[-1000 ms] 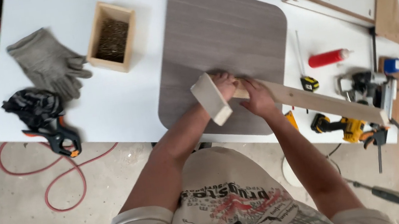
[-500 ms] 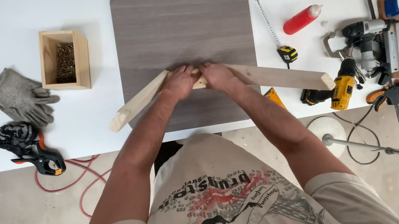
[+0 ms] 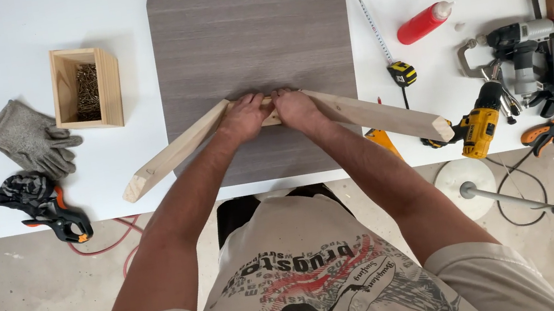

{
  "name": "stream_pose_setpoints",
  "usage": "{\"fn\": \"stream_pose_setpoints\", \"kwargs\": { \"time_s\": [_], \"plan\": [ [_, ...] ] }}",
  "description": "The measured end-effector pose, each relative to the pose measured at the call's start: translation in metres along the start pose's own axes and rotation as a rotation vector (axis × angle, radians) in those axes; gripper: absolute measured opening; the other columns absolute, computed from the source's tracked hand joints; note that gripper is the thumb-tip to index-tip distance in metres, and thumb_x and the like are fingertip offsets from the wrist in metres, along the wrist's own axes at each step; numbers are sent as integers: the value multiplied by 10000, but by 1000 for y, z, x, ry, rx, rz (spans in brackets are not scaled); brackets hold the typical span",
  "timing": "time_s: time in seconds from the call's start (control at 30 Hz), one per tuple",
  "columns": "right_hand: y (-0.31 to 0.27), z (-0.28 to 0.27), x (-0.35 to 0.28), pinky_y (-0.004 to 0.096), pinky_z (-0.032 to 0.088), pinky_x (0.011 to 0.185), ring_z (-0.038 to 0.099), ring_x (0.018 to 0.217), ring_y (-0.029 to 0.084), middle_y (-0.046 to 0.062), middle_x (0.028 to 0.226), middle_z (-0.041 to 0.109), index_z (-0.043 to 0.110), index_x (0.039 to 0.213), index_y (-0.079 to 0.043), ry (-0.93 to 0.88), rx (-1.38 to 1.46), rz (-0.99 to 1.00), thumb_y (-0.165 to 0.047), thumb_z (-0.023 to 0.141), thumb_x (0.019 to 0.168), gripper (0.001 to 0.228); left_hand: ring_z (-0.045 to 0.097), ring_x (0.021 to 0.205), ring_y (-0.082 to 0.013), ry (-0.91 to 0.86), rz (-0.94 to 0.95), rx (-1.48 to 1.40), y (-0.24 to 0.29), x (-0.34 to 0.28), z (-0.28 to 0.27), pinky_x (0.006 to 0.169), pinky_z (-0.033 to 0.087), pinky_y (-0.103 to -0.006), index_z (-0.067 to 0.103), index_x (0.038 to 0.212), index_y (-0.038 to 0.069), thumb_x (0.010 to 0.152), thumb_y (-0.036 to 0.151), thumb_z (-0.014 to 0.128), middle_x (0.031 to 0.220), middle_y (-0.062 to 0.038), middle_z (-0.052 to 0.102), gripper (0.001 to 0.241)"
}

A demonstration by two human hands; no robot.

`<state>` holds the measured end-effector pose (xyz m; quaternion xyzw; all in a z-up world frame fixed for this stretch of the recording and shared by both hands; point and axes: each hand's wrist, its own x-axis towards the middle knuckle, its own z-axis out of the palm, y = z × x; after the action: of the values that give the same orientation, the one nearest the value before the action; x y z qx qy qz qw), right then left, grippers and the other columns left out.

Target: Assembling a wooden frame by applying wood glue, positioning components, and fastening them with screws using a power drill.

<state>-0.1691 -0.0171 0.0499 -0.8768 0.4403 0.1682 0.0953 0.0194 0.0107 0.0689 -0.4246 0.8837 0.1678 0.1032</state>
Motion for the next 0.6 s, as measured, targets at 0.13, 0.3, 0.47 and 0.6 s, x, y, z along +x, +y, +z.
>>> {"fn": "stream_pose_setpoints", "kwargs": {
  "time_s": [0.13, 0.3, 0.47, 0.6],
  "plan": [
    [2, 9, 6, 394, 612, 863, 715, 1083, 296, 155, 1173, 687, 583, 1344, 14, -1, -1, -7, -144, 602, 938, 436, 419, 1418, -356, -3, -5, 8, -8, 9, 16, 1201, 360, -490, 548, 1490, 245, 903, 248, 734, 1524, -153, 415, 616],
    [-1, 1, 2, 411, 606, 888, 699, 1109, 301, 151, 1188, 681, 570, 1370, 3, -1, 17, 15, -140, 588, 935, 458, 418, 1477, -365, 57, -75, -336, -20, 16, 17, 1243, 289, -518, 482, 1554, 209, 1029, 334, 583, 1554, -183, 460, 550],
    [-7, -24, -9, 409, 584, 937, 684, 1141, 289, 154, 1224, 665, 556, 1402, -8, -75, 2, 25, -173, 557, 979, 454, 641, 1226, -254, 276, -267, -335, -26, 43, 50, 1043, 508, -387, 618, 1408, 160, 1053, 234, 505, 1328, -85, 639, 380],
    [-5, -30, -11, 434, 564, 984, 659, 1181, 311, 167, 1281, 644, 565, 1409, -1, -86, 14, 25, -171, 567, 997, 446, 717, 1019, -257, 391, -299, -63, 27, -5, 14, 880, 562, -412, 664, 1321, 120, 960, 234, 611, 1135, -72, 698, 382]
  ]
}}
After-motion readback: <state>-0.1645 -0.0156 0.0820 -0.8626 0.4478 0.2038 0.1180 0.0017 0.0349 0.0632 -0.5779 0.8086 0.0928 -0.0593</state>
